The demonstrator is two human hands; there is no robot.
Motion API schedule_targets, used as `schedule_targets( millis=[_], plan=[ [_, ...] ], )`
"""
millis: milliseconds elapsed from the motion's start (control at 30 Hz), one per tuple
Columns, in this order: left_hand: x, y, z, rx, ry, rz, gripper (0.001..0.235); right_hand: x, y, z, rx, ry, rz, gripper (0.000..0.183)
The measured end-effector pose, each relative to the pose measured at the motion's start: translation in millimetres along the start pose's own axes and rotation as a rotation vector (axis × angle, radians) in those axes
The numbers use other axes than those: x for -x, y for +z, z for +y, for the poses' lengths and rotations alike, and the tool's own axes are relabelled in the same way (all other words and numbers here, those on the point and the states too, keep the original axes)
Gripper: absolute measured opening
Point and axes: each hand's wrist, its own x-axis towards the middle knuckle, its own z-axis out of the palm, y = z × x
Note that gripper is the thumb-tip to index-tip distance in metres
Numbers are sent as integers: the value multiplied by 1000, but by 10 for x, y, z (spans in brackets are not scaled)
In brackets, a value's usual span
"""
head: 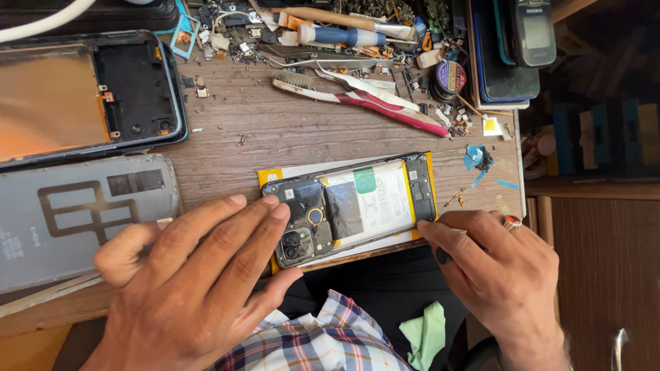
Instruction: The person uses a screwdriver to remove screws from the back of a disassembled smartphone, then briefly powers on the device to check the screen. The person continues to unscrew components around the camera module and battery area.
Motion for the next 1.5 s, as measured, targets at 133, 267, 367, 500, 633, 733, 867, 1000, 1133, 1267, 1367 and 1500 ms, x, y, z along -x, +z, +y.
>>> schedule_targets(
  millis=[133,267,367,500,633,733,867,1000,1133,1267,1367,1500],
  plan=[
    [1,5,0,-5,2,-1,58,6,61,51,-112,-43,78,38],
    [1,2,2,7,-3,-10,58,2,118,78,-231,2,135,30],
    [-6,4,-3,2,2,-8,57,-11,121,78,-435,79,150,25],
    [-13,6,0,1,-2,-12,57,-43,94,56,-395,207,146,21],
    [-9,8,7,5,-11,-13,58,-98,66,8,-296,229,98,26],
    [5,14,7,12,-14,-19,58,-124,40,-17,-125,102,94,26],
    [8,3,13,25,-19,-27,58,-133,37,-26,32,-9,129,19],
    [2,8,9,6,-8,-14,60,-124,96,-1,-278,157,170,15],
    [15,9,-1,13,0,-15,59,-74,126,66,-458,331,117,14],
    [-2,7,1,8,-2,-11,58,-62,149,127,-536,397,50,14],
    [4,11,-6,1,1,-9,57,-47,165,137,-611,448,29,12],
    [12,7,2,5,-8,-14,56,-38,167,148,-677,380,10,14]
  ],
)
